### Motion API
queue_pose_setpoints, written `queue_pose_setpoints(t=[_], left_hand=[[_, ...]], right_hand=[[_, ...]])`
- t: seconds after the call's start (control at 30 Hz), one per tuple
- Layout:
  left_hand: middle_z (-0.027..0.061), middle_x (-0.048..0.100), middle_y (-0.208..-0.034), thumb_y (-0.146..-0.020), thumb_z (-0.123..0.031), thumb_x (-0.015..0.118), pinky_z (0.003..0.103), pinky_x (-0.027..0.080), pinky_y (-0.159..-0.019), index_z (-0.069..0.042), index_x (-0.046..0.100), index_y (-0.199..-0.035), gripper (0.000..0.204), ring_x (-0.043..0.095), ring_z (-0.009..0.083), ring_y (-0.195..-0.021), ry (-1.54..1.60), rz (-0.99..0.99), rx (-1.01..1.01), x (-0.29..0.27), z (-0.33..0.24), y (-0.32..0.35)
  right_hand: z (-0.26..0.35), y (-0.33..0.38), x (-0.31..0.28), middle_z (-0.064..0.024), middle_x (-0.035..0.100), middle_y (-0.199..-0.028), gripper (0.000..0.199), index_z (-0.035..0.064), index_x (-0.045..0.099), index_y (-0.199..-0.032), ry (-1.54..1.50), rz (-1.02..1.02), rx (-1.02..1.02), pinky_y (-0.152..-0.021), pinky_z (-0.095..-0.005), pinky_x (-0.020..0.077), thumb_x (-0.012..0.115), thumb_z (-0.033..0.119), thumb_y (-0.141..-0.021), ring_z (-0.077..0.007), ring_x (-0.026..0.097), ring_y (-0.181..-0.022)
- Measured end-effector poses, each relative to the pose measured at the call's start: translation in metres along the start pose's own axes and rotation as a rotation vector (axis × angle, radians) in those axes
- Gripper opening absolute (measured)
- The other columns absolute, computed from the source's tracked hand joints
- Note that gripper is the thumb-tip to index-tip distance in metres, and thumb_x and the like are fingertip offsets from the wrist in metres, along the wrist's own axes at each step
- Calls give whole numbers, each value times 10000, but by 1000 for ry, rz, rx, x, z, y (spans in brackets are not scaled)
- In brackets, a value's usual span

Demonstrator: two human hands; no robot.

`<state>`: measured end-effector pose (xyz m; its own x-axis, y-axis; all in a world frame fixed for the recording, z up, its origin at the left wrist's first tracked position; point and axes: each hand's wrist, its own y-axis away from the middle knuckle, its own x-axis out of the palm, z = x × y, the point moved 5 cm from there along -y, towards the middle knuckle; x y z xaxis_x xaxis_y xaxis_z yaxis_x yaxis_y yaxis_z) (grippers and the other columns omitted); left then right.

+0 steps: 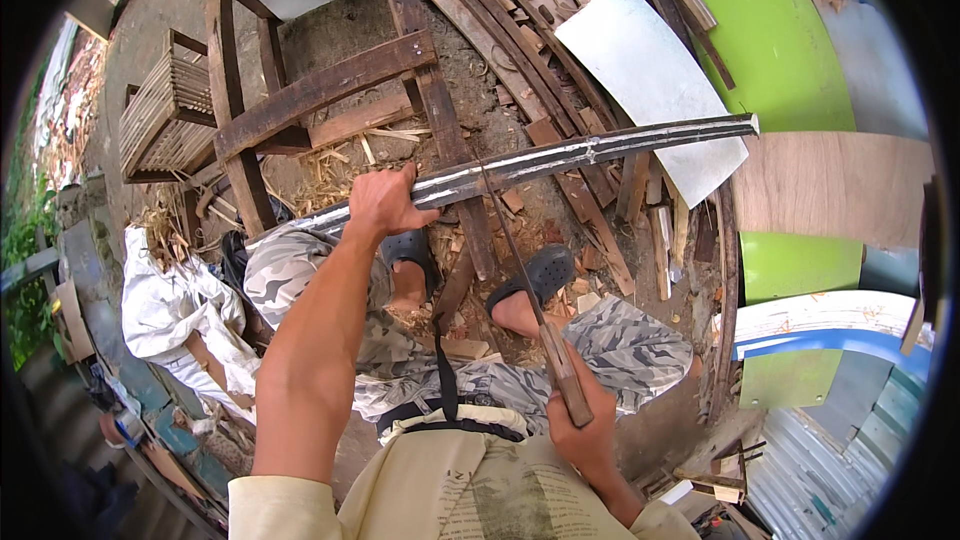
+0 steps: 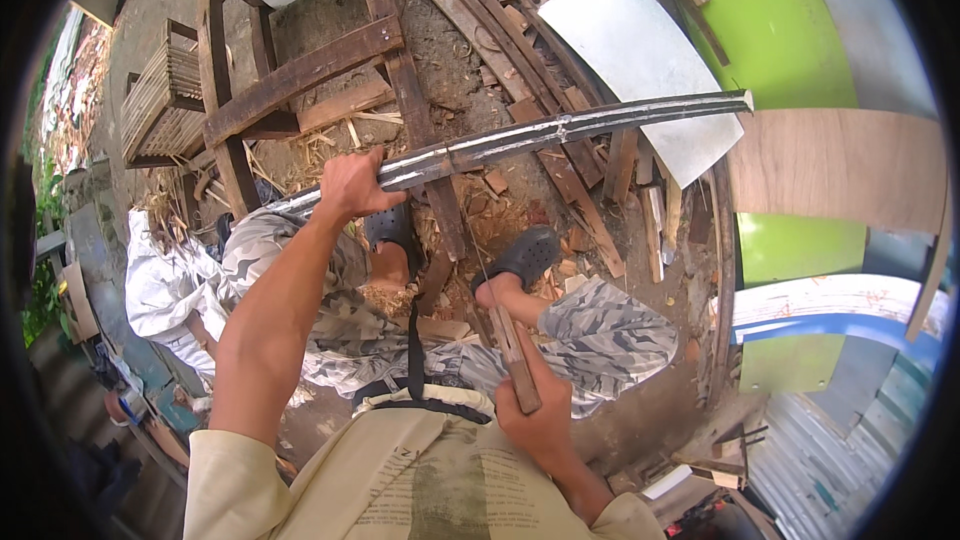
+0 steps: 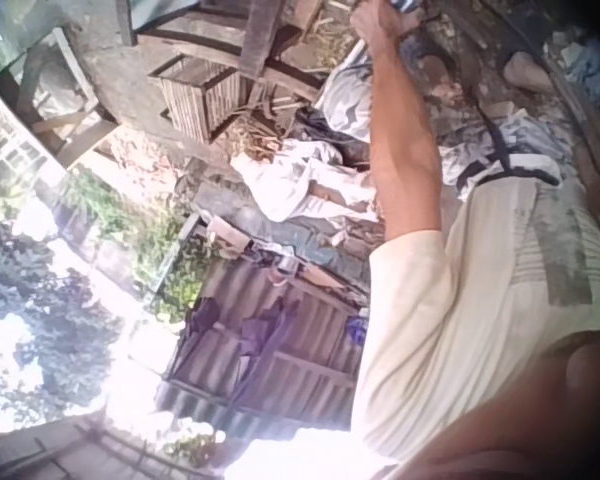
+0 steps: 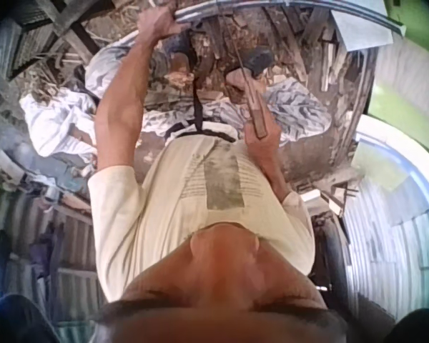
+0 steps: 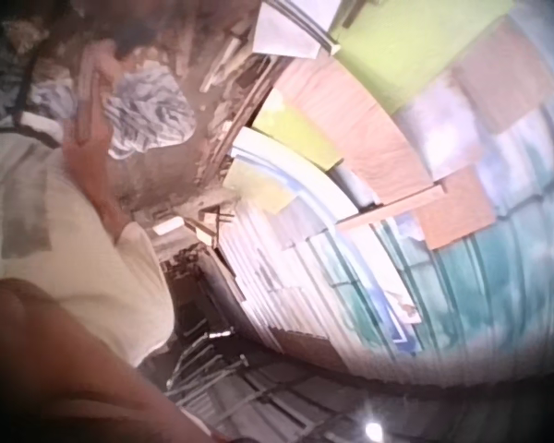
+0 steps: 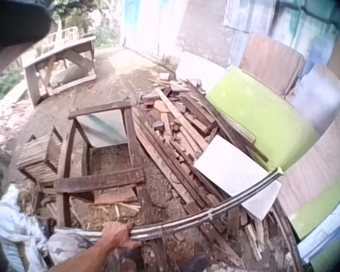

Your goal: The person uses a hand saw to cut a metal pipe while sitting on the ground. After cutting, the person inspects the cut piece and then saws a wooden plank.

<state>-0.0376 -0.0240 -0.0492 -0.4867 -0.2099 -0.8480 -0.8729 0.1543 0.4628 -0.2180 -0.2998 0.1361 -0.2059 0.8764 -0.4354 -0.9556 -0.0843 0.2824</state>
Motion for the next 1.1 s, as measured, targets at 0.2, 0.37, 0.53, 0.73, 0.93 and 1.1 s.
queue_pose_setpoints(t=[0.2, 0.37, 0.53, 0.73, 0.93, 1.1], left_hand=[[179, 715, -769, -642, -556, 762, 479, 530, -669, -43, 669, -965, 613, 704, 378, -744, 0, -76, 47, -9, -9, -3], [175, 711, -751, -647, -557, 764, 474, 535, -676, -45, 670, -959, 607, 707, 370, -736, 13, -45, -7, 3, 4, 15], [187, 714, -760, -649, -557, 778, 475, 541, -683, -34, 683, -996, 635, 708, 375, -735, 4, -14, 2, -4, -1, 2], [187, 719, -792, -634, -563, 776, 471, 541, -691, -40, 688, -976, 631, 706, 371, -748, 15, -41, 47, -12, -12, -2], [171, 709, -755, -633, -562, 772, 459, 537, -668, -47, 684, -974, 623, 701, 366, -728, 22, -55, 1, -3, 3, 4], [175, 708, -745, -629, -549, 763, 467, 538, -666, -46, 675, -957, 607, 698, 373, -714, 28, -69, 32, -9, -3, -3]], right_hand=[[-44, -191, 77, -303, 692, -946, 587, -9, 545, -1417, -59, -147, -38, -753, -429, 546, 590, 115, -845, -428, 693, -791], [-46, -46, 45, -289, 705, -1003, 609, -61, 526, -1428, 53, -96, -118, -729, -355, 552, 612, 19, -830, -301, 736, -836], [-21, 14, 8, -213, 716, -1058, 602, -84, 532, -1412, 31, -17, -2, -759, -321, 554, 565, -51, -812, -268, 722, -829], [-46, -186, 82, -219, 715, -916, 531, -38, 579, -1377, -14, -164, 74, -744, -347, 528, 599, 78, -860, -231, 650, -753], [-33, 0, 23, -216, 735, -1043, 606, -75, 527, -1423, 5, -39, 72, -798, -338, 557, 592, -16, -824, -277, 729, -803], [-33, -17, 18, -234, 735, -989, 566, -45, 569, -1398, 56, -88, -43, -770, -339, 554, 575, 5, -834, -291, 735, -816]])
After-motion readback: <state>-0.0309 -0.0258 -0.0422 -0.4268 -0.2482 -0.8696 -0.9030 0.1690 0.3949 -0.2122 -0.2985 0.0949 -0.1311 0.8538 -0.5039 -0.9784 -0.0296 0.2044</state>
